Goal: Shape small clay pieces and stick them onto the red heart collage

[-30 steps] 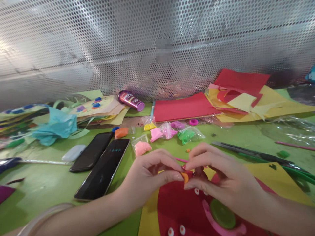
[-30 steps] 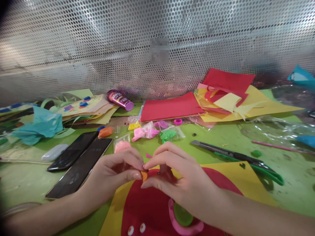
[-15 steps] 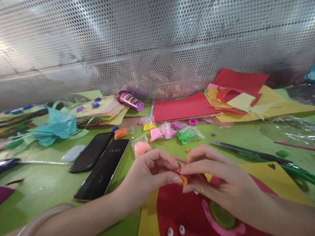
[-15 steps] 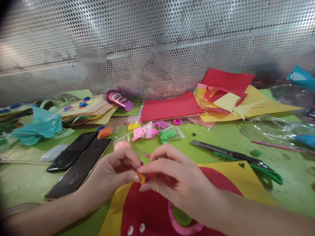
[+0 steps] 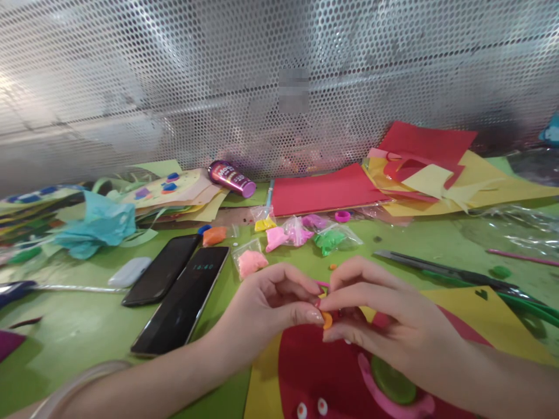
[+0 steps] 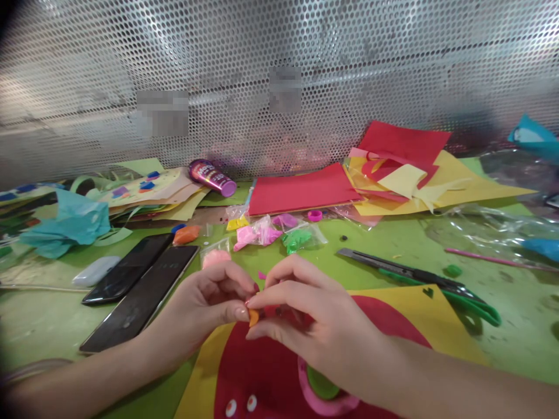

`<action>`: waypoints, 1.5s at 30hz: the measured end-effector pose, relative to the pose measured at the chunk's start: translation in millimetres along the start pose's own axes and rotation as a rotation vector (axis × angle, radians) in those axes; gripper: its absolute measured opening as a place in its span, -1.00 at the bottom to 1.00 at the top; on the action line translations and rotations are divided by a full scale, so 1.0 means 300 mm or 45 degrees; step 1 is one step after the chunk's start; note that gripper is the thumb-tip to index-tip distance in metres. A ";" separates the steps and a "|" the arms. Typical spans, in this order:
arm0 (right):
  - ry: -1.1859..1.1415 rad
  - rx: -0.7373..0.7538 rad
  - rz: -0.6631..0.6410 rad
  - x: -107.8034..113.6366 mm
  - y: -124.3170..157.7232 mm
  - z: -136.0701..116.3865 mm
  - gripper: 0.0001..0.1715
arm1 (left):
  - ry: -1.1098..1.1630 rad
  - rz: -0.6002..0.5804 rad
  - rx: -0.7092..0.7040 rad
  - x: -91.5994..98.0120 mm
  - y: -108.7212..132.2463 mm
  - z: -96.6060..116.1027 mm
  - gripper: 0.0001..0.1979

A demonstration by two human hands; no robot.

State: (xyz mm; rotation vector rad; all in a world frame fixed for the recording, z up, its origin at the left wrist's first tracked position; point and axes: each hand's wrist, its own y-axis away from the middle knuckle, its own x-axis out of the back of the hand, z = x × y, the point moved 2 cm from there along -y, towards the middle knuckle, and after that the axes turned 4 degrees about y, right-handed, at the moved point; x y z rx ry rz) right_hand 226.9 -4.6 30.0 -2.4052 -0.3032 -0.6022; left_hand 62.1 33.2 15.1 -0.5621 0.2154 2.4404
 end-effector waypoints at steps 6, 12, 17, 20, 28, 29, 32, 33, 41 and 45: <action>-0.067 0.001 0.008 -0.002 -0.005 -0.011 -0.78 | 0.032 -0.034 0.010 -0.002 0.000 0.002 -0.80; -0.007 0.016 0.014 0.003 -0.005 -0.008 -0.78 | 0.047 -0.048 0.008 0.006 -0.003 -0.008 -0.80; 0.006 0.057 0.018 0.004 -0.005 -0.010 -0.84 | 0.049 -0.058 0.018 0.004 -0.008 -0.005 -0.79; 0.006 0.058 0.010 0.002 -0.004 -0.009 -0.82 | 0.064 -0.072 0.029 0.003 -0.005 -0.004 -0.79; 0.055 0.071 0.028 0.000 -0.004 -0.011 -0.80 | 0.103 -0.092 0.092 0.005 -0.006 -0.012 -0.73; 0.056 0.072 0.027 -0.001 -0.004 -0.010 -0.79 | 0.108 -0.092 0.099 0.005 -0.007 -0.013 -0.73; 0.028 0.066 0.009 -0.005 -0.004 -0.006 -0.81 | 0.110 -0.101 0.115 0.006 -0.008 -0.015 -0.72; 0.026 0.067 0.010 -0.005 -0.004 -0.005 -0.81 | 0.108 -0.103 0.120 0.007 -0.009 -0.016 -0.72; 0.188 0.114 0.017 0.024 -0.006 -0.023 -0.77 | 0.124 -0.089 0.075 0.015 -0.017 -0.011 -0.73; 0.210 0.162 0.027 0.033 -0.011 -0.044 -0.65 | 0.113 -0.080 0.045 0.017 -0.016 -0.008 -0.75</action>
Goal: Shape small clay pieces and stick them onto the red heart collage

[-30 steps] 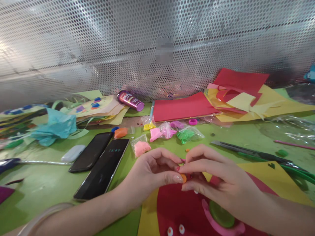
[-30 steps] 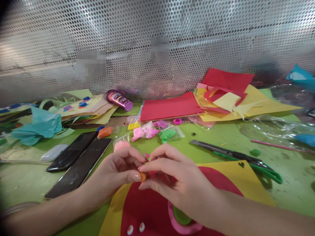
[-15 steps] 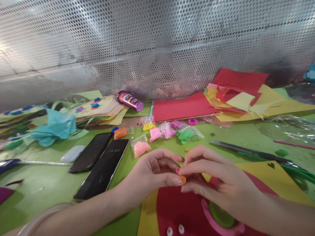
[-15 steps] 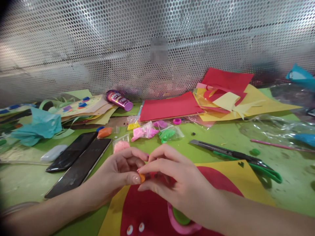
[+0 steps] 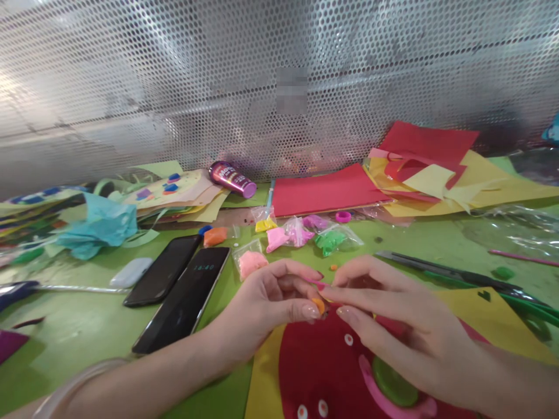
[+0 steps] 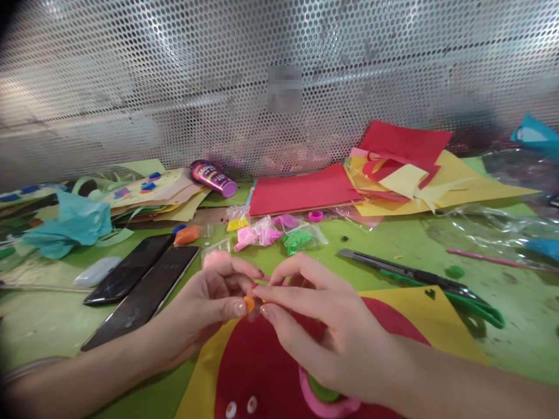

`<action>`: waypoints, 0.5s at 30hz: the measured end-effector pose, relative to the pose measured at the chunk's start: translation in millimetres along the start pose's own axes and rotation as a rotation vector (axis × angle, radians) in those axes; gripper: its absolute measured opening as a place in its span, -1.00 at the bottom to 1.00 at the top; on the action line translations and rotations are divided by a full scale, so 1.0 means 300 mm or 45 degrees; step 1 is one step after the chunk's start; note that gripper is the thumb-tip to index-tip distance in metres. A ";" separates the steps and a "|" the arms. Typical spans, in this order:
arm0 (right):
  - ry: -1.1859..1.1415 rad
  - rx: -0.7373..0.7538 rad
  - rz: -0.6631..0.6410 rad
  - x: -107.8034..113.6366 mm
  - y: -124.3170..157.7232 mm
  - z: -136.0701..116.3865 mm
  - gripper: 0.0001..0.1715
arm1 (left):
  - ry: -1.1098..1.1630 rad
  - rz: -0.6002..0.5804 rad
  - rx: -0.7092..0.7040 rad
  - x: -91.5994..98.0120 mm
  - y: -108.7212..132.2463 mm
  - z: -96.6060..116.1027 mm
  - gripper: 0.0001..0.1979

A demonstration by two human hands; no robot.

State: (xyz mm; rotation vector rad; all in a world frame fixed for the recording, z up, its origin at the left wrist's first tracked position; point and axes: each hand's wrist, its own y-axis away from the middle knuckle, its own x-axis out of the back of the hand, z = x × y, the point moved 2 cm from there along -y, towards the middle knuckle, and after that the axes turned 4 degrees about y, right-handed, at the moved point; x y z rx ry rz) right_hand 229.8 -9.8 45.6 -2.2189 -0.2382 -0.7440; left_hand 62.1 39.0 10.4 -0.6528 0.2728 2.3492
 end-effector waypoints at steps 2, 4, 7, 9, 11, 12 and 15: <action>-0.005 0.006 -0.015 -0.001 0.000 -0.005 -0.61 | -0.004 0.005 -0.003 0.001 0.001 -0.001 -0.76; -0.005 0.006 -0.021 -0.003 0.001 -0.007 -0.59 | -0.007 0.006 -0.003 0.003 0.002 -0.001 -0.76; 0.012 0.001 -0.046 -0.006 0.004 -0.005 -0.59 | -0.013 0.013 0.007 0.005 0.000 0.000 -0.75; 0.025 0.007 -0.052 -0.006 0.005 -0.004 -0.60 | -0.013 0.025 0.011 0.007 -0.001 0.000 -0.75; 0.033 0.020 -0.032 -0.005 0.006 -0.005 -0.61 | -0.017 0.029 0.009 0.006 -0.001 0.000 -0.76; 0.037 0.025 -0.024 -0.004 0.006 -0.006 -0.61 | -0.019 0.030 0.008 0.006 0.000 0.000 -0.76; 0.047 0.040 -0.005 -0.004 0.007 -0.008 -0.61 | -0.022 0.029 0.001 0.003 0.000 0.000 -0.78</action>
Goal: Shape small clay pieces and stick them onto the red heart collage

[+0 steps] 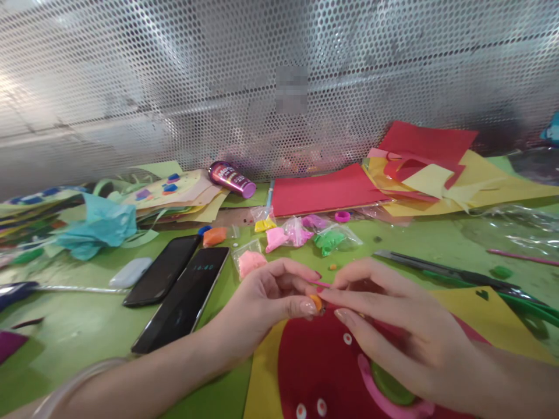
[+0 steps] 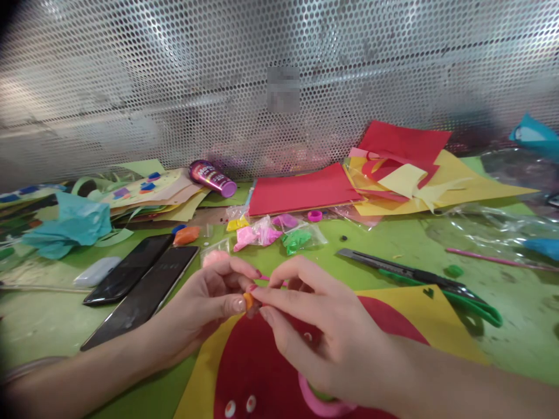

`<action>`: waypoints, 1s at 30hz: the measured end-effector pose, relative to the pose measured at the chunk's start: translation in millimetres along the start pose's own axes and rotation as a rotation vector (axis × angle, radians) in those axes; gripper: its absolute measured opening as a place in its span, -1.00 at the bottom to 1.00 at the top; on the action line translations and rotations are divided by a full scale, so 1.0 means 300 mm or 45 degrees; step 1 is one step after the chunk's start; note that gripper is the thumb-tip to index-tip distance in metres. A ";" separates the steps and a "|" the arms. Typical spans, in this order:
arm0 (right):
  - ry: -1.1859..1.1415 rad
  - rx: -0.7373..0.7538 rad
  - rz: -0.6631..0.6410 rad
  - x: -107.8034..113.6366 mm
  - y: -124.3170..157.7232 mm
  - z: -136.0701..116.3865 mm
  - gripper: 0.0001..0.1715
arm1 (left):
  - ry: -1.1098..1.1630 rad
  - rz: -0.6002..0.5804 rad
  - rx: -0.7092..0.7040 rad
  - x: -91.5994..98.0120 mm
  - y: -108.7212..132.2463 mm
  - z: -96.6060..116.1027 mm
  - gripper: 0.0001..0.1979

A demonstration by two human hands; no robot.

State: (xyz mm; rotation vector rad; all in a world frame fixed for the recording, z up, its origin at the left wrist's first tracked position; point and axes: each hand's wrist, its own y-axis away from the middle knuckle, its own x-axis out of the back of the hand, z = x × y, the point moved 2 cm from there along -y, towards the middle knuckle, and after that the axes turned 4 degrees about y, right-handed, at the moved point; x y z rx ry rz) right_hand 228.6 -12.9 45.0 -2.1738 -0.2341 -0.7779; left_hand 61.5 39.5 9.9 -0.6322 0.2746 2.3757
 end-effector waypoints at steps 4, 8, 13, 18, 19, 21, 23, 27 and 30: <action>-0.005 0.010 -0.008 -0.001 -0.002 -0.001 -0.59 | 0.002 0.010 -0.005 -0.002 -0.003 0.002 -0.83; -0.004 -0.019 0.005 0.001 -0.004 0.003 -0.58 | -0.003 0.028 -0.005 -0.002 -0.003 0.005 -0.85; -0.011 -0.011 -0.028 -0.002 -0.004 0.001 -0.59 | -0.012 0.042 0.001 -0.001 0.000 0.009 -0.82; -0.015 -0.011 -0.027 -0.001 -0.005 -0.007 -0.60 | -0.017 0.063 0.015 -0.002 0.000 0.006 -0.82; -0.001 -0.017 -0.007 0.001 -0.004 -0.006 -0.61 | -0.017 0.068 0.017 -0.002 -0.001 0.005 -0.83; 0.034 -0.066 0.049 0.006 -0.002 0.001 -0.61 | -0.016 0.080 0.019 -0.003 -0.002 0.004 -0.84; 0.062 -0.162 0.109 0.012 -0.001 0.015 -0.65 | -0.018 0.091 0.025 -0.005 -0.003 0.004 -0.86; 0.068 -0.357 0.266 0.036 -0.015 0.055 -0.77 | -0.023 0.106 0.038 -0.008 -0.002 0.009 -0.89; 0.076 -0.466 0.290 0.058 -0.037 0.092 -0.71 | -0.017 0.103 0.028 -0.007 -0.003 0.009 -0.90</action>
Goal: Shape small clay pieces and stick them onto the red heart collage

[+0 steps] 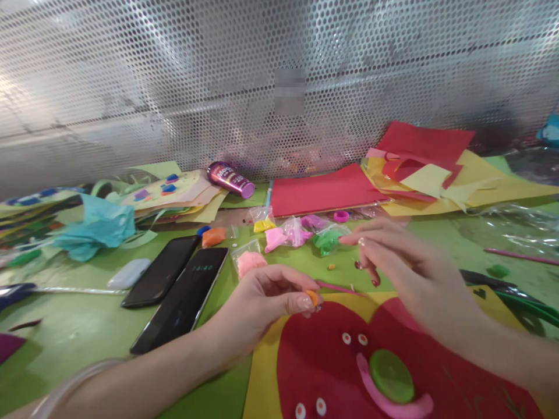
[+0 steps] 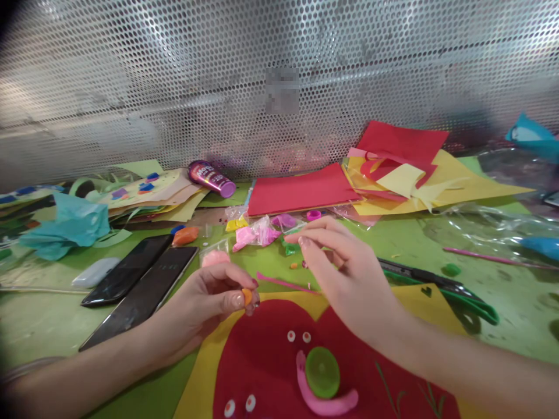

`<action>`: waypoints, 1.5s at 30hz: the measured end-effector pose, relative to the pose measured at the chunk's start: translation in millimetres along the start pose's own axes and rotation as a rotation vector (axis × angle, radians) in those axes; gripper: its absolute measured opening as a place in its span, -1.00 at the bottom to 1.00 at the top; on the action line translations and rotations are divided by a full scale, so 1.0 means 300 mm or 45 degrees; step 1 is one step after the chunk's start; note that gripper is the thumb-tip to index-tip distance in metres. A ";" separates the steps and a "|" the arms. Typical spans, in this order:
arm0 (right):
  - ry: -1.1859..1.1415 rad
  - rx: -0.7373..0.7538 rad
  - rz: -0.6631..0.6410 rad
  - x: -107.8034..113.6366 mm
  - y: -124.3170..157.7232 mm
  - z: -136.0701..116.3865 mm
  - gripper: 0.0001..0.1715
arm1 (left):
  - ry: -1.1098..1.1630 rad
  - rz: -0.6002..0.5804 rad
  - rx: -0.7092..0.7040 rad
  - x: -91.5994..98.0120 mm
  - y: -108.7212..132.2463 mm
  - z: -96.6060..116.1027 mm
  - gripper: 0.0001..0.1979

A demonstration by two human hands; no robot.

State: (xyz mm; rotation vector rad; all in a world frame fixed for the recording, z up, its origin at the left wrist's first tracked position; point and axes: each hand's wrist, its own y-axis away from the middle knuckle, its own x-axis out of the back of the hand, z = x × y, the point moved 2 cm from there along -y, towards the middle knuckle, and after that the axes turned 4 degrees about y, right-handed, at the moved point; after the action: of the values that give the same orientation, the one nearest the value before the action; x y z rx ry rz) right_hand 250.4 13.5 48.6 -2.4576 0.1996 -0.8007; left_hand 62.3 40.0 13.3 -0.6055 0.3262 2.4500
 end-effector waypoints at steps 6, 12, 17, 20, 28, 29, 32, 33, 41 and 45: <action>0.048 -0.036 -0.032 0.000 -0.029 0.058 -0.75 | 0.020 -0.010 -0.005 0.000 0.002 -0.001 -0.91; 0.169 -0.022 -0.154 -0.021 -0.026 0.071 -0.73 | 0.036 -0.027 0.020 -0.001 0.001 0.004 -0.93; 0.392 0.124 -0.589 0.003 -0.075 0.081 -0.81 | 0.047 -0.021 0.032 0.004 -0.002 0.002 -0.90; 0.496 0.258 -0.874 0.023 -0.080 0.101 -0.82 | 0.055 -0.016 0.044 0.009 -0.001 0.000 -0.87; 0.670 0.392 -0.969 -0.004 -0.015 0.119 -0.69 | 0.095 -0.043 0.058 0.007 -0.005 -0.001 -0.90; 0.671 0.397 -0.965 -0.008 -0.013 0.121 -0.69 | 0.101 -0.051 0.060 0.007 -0.006 -0.002 -0.90; 0.674 0.383 -0.969 -0.010 -0.017 0.130 -0.71 | 0.119 -0.070 0.069 0.008 -0.007 -0.005 -0.90; 0.673 0.373 -0.979 -0.009 -0.021 0.133 -0.73 | 0.128 -0.072 0.070 0.009 -0.007 -0.006 -0.90; 0.613 0.209 -1.062 0.016 -0.065 0.115 -0.83 | 0.159 -0.086 0.093 0.012 -0.007 -0.008 -0.86; 0.589 0.144 -1.023 0.045 -0.082 0.122 -0.78 | 0.172 -0.088 0.105 0.016 -0.007 -0.013 -0.83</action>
State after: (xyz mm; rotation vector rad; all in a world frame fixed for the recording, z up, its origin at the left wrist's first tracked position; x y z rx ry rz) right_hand 282.2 46.5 44.0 -2.1777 -0.6946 -1.6509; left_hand 61.5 42.5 7.3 -0.7356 0.4500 2.3227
